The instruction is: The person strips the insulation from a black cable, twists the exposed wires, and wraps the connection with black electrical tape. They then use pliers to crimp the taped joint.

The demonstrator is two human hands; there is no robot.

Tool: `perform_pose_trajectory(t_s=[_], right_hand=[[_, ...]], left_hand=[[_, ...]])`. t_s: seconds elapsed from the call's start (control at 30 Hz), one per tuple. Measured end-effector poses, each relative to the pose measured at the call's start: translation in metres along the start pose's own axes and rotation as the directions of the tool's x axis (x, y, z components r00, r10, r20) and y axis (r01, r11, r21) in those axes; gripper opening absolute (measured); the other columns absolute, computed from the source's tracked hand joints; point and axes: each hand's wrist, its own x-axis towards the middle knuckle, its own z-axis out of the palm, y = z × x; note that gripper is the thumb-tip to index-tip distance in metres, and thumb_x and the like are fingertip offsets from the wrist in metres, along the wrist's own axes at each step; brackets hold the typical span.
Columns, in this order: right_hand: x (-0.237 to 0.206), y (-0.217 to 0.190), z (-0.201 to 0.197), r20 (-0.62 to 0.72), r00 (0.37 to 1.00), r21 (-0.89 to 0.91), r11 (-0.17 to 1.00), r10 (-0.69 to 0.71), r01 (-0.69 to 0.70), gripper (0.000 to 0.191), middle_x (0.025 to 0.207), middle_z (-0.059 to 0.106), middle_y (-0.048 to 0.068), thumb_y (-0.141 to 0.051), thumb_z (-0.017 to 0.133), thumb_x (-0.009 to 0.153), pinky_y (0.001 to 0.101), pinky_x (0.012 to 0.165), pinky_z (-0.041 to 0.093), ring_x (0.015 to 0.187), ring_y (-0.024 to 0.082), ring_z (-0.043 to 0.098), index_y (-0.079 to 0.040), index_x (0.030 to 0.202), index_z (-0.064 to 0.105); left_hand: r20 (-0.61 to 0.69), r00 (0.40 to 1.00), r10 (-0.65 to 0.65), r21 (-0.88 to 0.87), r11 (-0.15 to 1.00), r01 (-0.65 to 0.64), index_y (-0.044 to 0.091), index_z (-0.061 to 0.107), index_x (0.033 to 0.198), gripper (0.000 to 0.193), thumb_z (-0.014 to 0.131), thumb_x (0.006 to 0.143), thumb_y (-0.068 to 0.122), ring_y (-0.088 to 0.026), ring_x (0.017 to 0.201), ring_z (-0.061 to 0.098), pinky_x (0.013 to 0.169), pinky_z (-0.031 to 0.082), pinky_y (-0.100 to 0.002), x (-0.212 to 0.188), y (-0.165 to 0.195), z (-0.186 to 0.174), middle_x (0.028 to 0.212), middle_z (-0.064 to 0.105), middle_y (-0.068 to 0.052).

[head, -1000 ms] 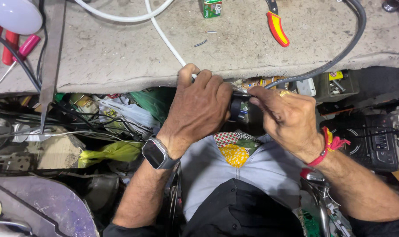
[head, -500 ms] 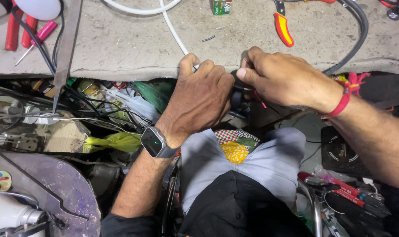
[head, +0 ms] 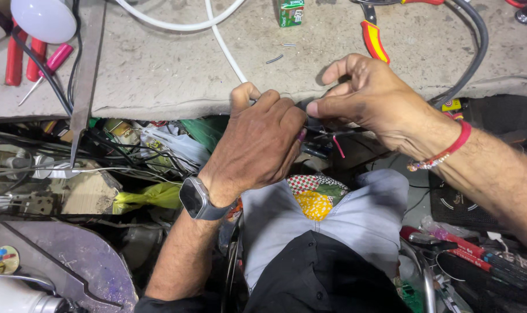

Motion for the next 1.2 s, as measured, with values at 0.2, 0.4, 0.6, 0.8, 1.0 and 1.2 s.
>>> perform_pose_trajectory(t_s=[0.2,0.4,0.6,0.8,1.0,1.2], right_hand=[[-0.023,-0.018,0.011,0.004,0.987,0.086,0.984,-0.158,0.157,0.042,0.093,0.074,0.012,0.009,0.070,0.087,0.0233,0.074,0.059,0.082,0.013,0.073,-0.001,0.122,0.048],[-0.089,0.010,0.043,-0.010,0.778,-0.356,0.729,-0.628,0.584,0.047,0.106,0.067,0.014,-0.007,0.069,0.090,0.0265,0.085,0.057,0.095,0.016,0.068,0.006,0.128,0.043],[-0.080,0.116,0.081,-0.504,0.698,-0.172,0.851,-0.508,0.496,0.026,0.104,0.071,0.012,-0.007,0.074,0.101,0.0252,0.080,0.055,0.084,0.011,0.065,0.005,0.120,0.062],[-0.062,0.138,0.099,-0.492,0.677,0.075,0.748,-0.547,0.660,0.029,0.134,0.056,0.008,-0.020,0.065,0.104,0.0238,0.083,0.057,0.105,0.011,0.061,0.002,0.123,0.064],[-0.080,0.140,0.097,-0.497,0.480,-0.286,0.658,-0.723,0.696,0.016,0.125,0.058,0.004,-0.018,0.068,0.109,0.0275,0.115,0.039,0.120,0.014,0.053,-0.004,0.117,0.065],[-0.075,0.137,0.088,-0.549,0.759,0.489,0.602,-0.350,0.631,0.040,0.130,0.059,0.007,-0.006,0.073,0.098,0.0313,0.097,0.050,0.116,0.015,0.060,-0.004,0.133,0.054]], left_hand=[[0.044,0.999,-0.029,-0.071,0.997,0.032,0.008,0.060,0.094,0.010,0.067,0.091,0.014,-0.027,0.087,0.057,0.084,0.033,-0.047,0.003,0.001,-0.002,0.086,0.061,-0.006],[0.040,0.999,-0.011,-0.162,0.987,0.017,0.007,0.061,0.091,0.008,0.066,0.091,0.013,-0.031,0.083,0.058,0.079,0.033,-0.048,0.013,-0.007,-0.005,0.082,0.063,-0.010],[0.055,0.998,0.021,-0.233,0.972,-0.008,0.006,0.061,0.092,0.009,0.065,0.094,0.013,-0.032,0.082,0.058,0.082,0.034,-0.047,0.012,-0.012,-0.010,0.082,0.062,-0.010],[0.025,0.999,0.026,-0.235,0.972,-0.020,0.005,0.061,0.094,0.009,0.065,0.092,0.012,-0.030,0.081,0.057,0.083,0.033,-0.047,0.014,-0.001,-0.014,0.082,0.060,-0.010],[0.026,0.997,0.071,-0.267,0.962,-0.061,0.005,0.058,0.094,0.016,0.068,0.088,0.017,-0.032,0.088,0.057,0.089,0.038,-0.047,0.008,0.027,-0.006,0.086,0.059,-0.011],[-0.022,0.995,0.095,-0.302,0.948,-0.098,0.005,0.059,0.099,0.014,0.068,0.092,0.014,-0.031,0.089,0.057,0.085,0.039,-0.044,0.012,0.027,0.006,0.090,0.060,-0.010]])
